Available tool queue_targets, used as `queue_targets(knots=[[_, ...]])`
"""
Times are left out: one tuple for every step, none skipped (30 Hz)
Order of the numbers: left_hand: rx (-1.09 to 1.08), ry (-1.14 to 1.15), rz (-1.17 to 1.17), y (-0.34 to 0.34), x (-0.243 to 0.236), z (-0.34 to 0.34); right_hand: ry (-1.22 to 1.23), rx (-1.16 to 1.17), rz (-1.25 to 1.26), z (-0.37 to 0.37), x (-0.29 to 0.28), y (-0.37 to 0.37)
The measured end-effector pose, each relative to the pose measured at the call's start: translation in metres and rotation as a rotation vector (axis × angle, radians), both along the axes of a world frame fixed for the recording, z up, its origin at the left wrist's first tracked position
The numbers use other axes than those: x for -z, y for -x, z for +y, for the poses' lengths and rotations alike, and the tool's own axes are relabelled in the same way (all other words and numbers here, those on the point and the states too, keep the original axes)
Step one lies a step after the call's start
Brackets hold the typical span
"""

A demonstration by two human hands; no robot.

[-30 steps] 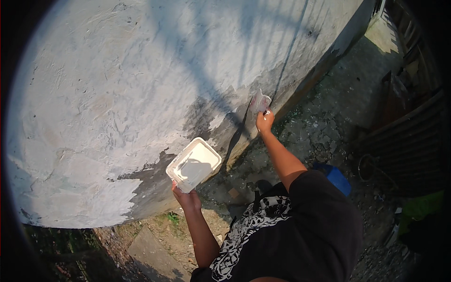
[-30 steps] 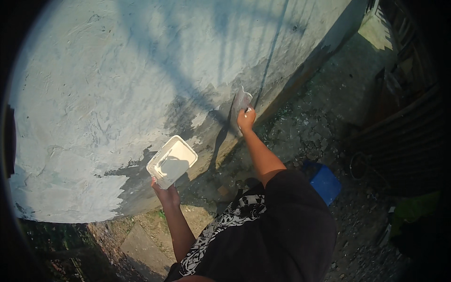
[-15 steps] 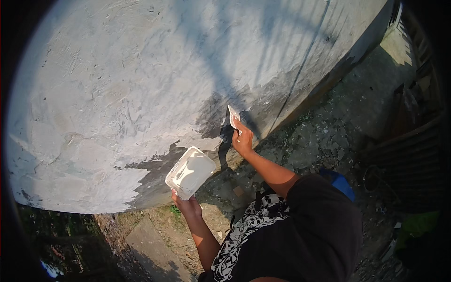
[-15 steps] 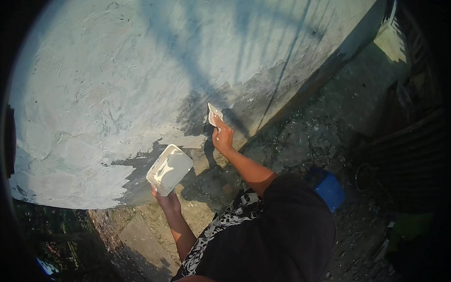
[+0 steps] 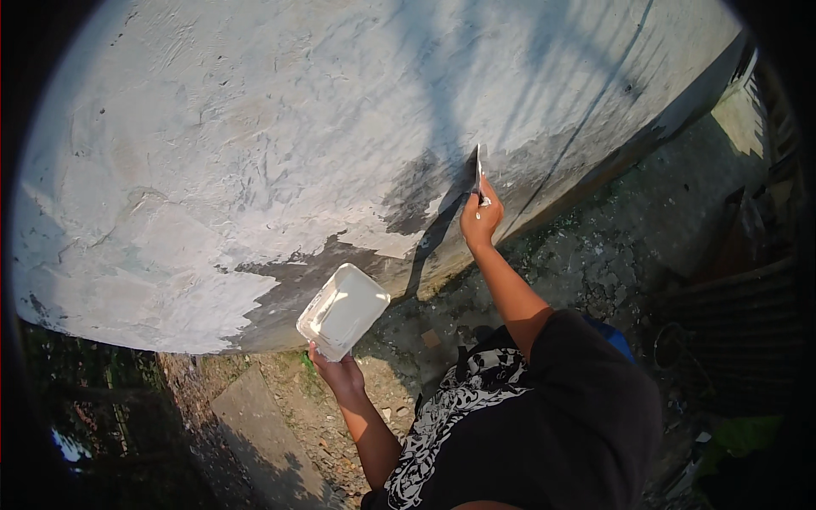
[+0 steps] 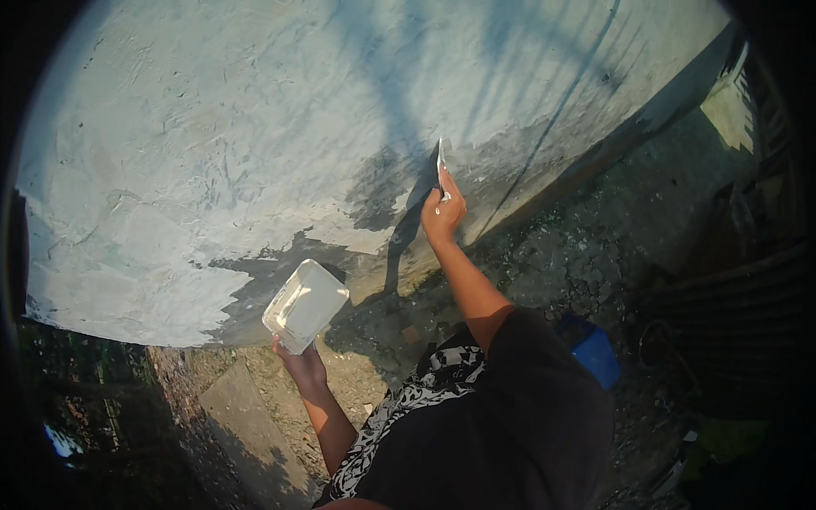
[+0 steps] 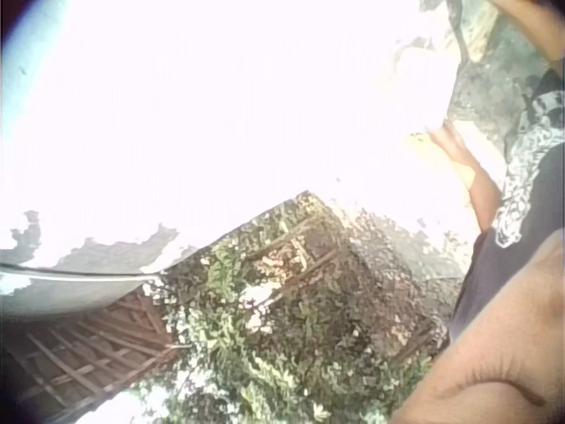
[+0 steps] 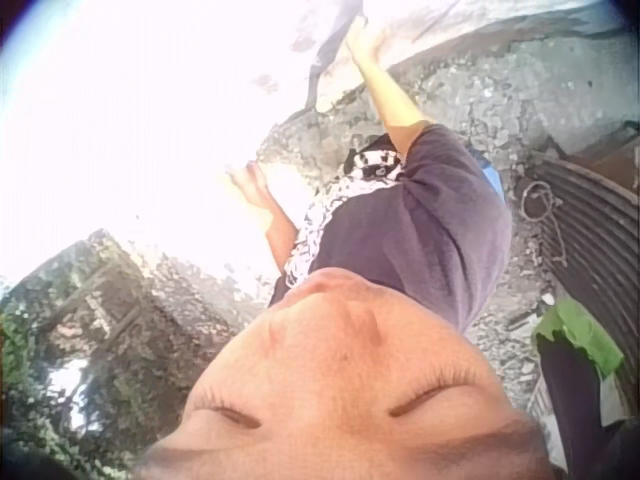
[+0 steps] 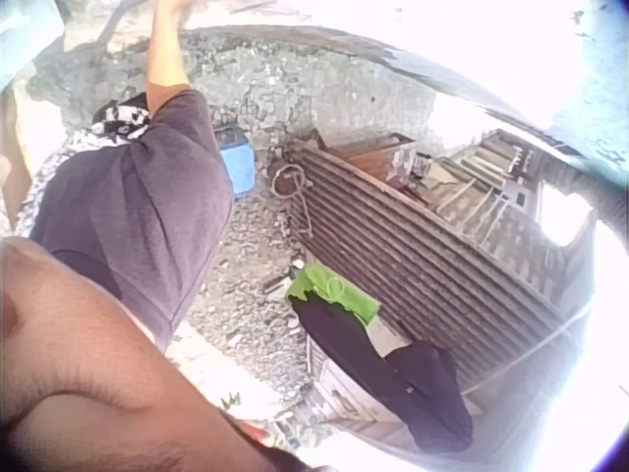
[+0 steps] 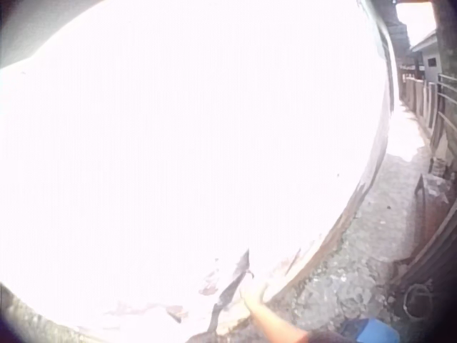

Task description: Applying wall putty or plaster to a concrete wall using a putty knife.

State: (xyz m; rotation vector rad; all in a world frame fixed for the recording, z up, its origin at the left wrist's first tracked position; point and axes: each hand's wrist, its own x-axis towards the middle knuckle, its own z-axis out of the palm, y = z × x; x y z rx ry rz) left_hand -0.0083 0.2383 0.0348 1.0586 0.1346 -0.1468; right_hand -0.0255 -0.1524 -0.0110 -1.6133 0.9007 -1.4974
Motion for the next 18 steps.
queue_targets(knots=[[-0.014,0.002,0.007,0.003,0.0,0.005,0.046,-0.076,0.003,0.032,-0.014,-0.009],[-0.025,-0.005,-0.014,0.003,-0.002,0.007,0.06,-0.144,0.025,0.062,-0.016,-0.019],[-0.035,-0.014,-0.035,0.002,-0.002,0.009,0.077,-0.25,0.058,0.092,-0.014,-0.027],[-0.021,0.028,-0.028,0.001,-0.003,0.014,0.116,-0.343,0.057,0.12,-0.018,-0.033],[-0.029,0.029,-0.029,0.002,-0.004,0.018,0.154,-0.438,0.053,0.14,-0.02,-0.035],[-0.048,-0.012,-0.034,0.002,-0.004,0.022,0.154,-0.445,0.051,0.15,-0.018,-0.033],[-0.056,-0.056,-0.039,0.001,-0.008,0.024,0.146,-0.57,0.049,0.159,-0.017,-0.031],[-0.05,-0.059,-0.04,0.0,-0.011,0.024,0.136,-0.693,0.047,0.164,-0.017,-0.03],[-0.068,-0.08,-0.053,0.0,-0.013,0.022,0.132,-0.685,0.047,0.161,-0.015,-0.029],[-0.096,-0.099,-0.064,0.001,-0.014,0.023,0.098,-0.639,0.011,0.152,-0.015,-0.024],[-0.096,-0.098,-0.063,0.001,-0.014,0.025,0.066,-0.592,-0.025,0.138,-0.015,-0.017],[-0.085,-0.062,-0.064,0.002,-0.012,0.029,0.011,-0.492,-0.023,0.121,-0.015,-0.011],[-0.075,-0.025,-0.066,0.003,-0.011,0.031,-0.043,-0.391,-0.022,0.1,-0.014,-0.004],[-0.066,-0.019,-0.065,0.004,-0.011,0.03,-0.052,-0.263,0.018,0.071,-0.003,0.003],[-0.059,0.007,-0.031,0.004,-0.011,0.028,-0.062,-0.136,0.056,0.043,0.009,0.009],[-0.061,0.032,0.003,0.004,-0.011,0.03,-0.102,-0.052,0.041,0.022,0.01,0.017],[-0.059,0.037,0.001,0.005,-0.011,0.028,-0.141,0.036,0.025,0.001,0.011,0.026],[-0.088,0.019,0.029,0.006,-0.011,0.027,-0.197,0.114,0.035,-0.021,0.023,0.03]])
